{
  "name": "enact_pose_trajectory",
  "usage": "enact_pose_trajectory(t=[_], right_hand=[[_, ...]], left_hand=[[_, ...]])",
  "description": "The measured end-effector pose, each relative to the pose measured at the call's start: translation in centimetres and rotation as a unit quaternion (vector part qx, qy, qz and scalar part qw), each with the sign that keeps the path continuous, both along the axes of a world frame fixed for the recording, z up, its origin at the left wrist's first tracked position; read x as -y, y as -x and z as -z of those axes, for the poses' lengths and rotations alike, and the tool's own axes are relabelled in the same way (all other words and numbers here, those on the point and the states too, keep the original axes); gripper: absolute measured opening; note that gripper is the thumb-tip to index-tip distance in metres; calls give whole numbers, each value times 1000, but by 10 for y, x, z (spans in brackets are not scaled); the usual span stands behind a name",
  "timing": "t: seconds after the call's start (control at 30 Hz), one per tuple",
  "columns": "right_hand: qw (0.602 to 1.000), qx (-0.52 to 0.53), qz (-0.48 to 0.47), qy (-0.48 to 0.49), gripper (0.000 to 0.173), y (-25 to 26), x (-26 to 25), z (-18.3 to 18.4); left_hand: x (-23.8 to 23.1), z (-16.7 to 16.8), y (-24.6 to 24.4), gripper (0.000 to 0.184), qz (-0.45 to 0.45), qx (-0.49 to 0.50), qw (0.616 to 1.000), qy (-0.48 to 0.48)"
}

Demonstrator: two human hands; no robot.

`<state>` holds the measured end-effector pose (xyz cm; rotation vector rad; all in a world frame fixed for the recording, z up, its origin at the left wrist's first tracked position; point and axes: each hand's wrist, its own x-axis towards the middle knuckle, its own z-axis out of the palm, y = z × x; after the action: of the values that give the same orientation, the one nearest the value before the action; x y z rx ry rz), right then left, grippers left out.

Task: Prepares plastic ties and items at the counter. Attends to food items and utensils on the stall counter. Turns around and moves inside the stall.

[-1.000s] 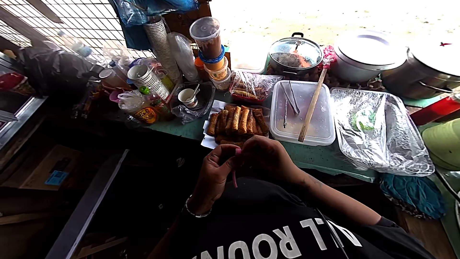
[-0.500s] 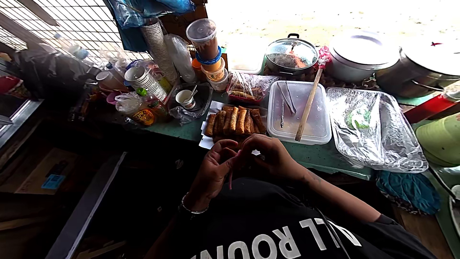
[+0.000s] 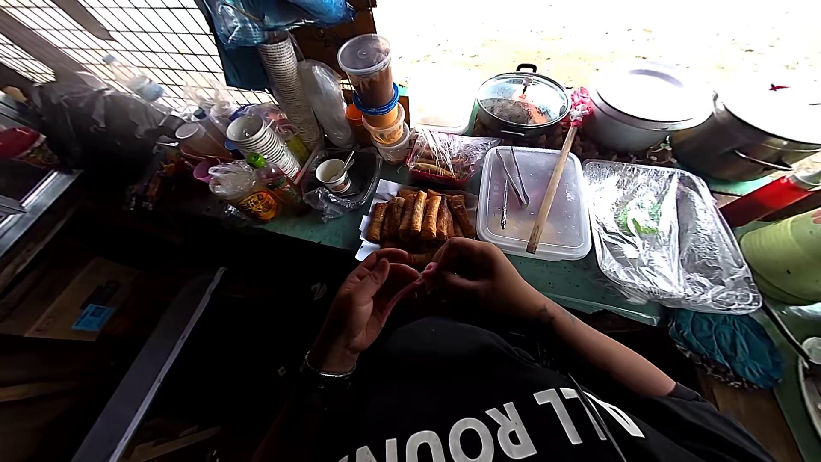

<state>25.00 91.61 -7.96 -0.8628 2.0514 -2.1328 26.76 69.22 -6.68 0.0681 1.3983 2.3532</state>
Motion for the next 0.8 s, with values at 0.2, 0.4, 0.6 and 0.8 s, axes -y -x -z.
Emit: enact_pose_trajectory(t=[0.2, 0.4, 0.6, 0.8], right_hand=[[992, -24, 94, 85, 9, -8, 16, 17], [968, -156, 196, 3, 8, -8, 29, 28], [973, -198, 108, -43, 16, -3, 13, 21], [977, -191, 64, -62, 13, 2, 8, 8]], left_hand=[[-19, 28, -11, 25, -18, -39, 999, -28], [-45, 14, -11, 15, -140, 19, 984, -108], [-40, 4, -9, 14, -137, 1, 989, -63], [-37, -3, -12, 15, -108, 20, 992, -70]])
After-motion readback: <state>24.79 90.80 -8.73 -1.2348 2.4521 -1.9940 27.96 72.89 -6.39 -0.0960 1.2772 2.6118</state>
